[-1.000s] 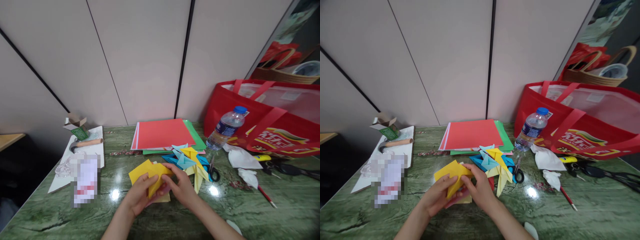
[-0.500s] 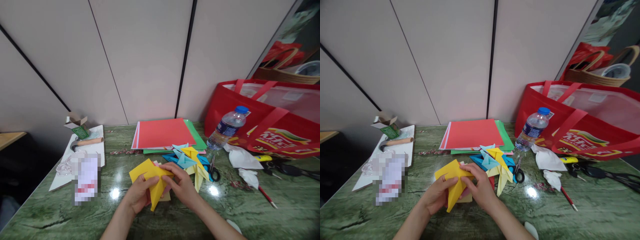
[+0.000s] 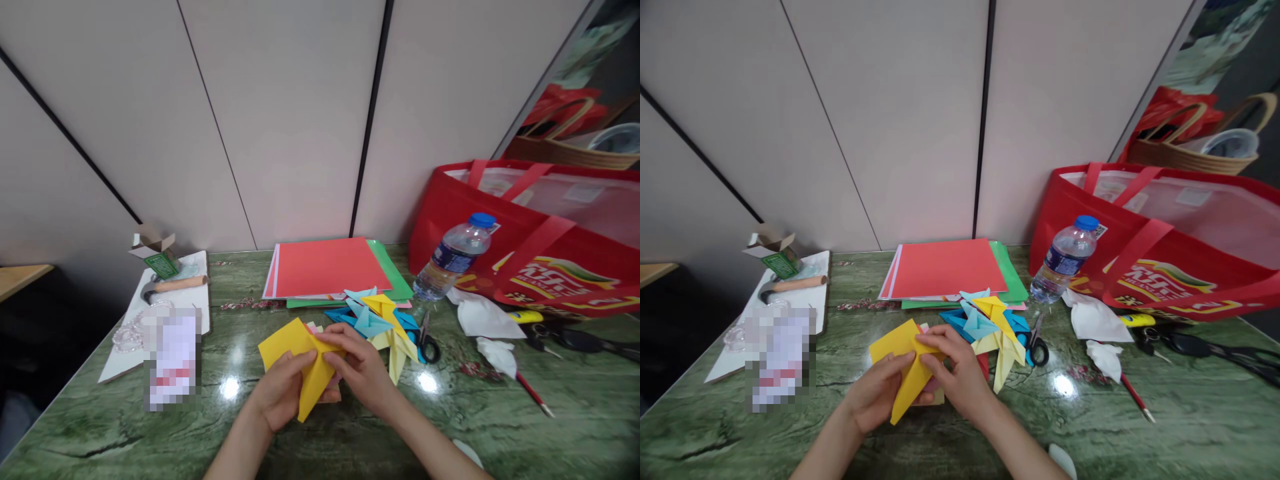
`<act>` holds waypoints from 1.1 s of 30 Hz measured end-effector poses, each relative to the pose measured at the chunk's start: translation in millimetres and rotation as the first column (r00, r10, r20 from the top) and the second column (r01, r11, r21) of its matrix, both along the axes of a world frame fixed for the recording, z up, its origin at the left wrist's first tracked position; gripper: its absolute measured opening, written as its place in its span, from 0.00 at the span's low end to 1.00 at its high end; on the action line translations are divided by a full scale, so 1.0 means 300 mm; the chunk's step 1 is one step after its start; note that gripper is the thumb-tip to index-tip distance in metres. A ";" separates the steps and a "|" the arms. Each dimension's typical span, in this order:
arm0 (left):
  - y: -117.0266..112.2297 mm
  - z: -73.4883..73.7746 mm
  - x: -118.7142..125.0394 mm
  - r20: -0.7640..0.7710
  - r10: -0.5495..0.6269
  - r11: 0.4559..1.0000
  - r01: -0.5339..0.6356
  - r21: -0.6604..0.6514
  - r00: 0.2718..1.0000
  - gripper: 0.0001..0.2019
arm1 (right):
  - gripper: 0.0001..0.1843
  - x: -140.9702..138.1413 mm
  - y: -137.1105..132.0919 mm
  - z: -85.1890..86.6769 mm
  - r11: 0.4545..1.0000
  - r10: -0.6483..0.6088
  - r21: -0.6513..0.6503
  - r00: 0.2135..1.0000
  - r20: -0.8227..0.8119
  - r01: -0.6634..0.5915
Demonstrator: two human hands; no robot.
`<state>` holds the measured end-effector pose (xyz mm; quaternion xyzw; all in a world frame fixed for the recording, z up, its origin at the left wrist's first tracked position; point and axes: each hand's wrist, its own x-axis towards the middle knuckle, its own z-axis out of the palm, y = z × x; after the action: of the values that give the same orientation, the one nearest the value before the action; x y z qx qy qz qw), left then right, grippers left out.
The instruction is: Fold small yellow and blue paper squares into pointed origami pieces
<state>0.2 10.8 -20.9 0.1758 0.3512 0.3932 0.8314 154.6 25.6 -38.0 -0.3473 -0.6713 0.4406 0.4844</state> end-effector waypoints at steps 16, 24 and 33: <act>0.009 0.024 0.012 -0.148 0.179 0.983 -0.171 0.063 0.973 0.13 | 0.06 -0.004 -0.003 0.030 0.998 -0.051 0.042 0.998 -0.033 0.052; 0.010 0.022 0.018 -0.226 0.318 0.943 -0.282 0.175 0.921 0.18 | 0.07 -0.007 0.009 0.000 0.995 -0.027 -0.095 0.995 -0.094 0.018; 0.008 0.008 0.020 -0.458 0.341 0.904 -0.153 0.398 0.821 0.12 | 0.16 -0.016 0.012 -0.009 0.862 -0.021 -0.496 0.968 -0.250 -0.109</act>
<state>6.1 13.1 -18.6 0.3694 0.5075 0.4924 0.6029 149.7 29.1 -40.7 -0.3889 -0.4746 0.6517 0.4459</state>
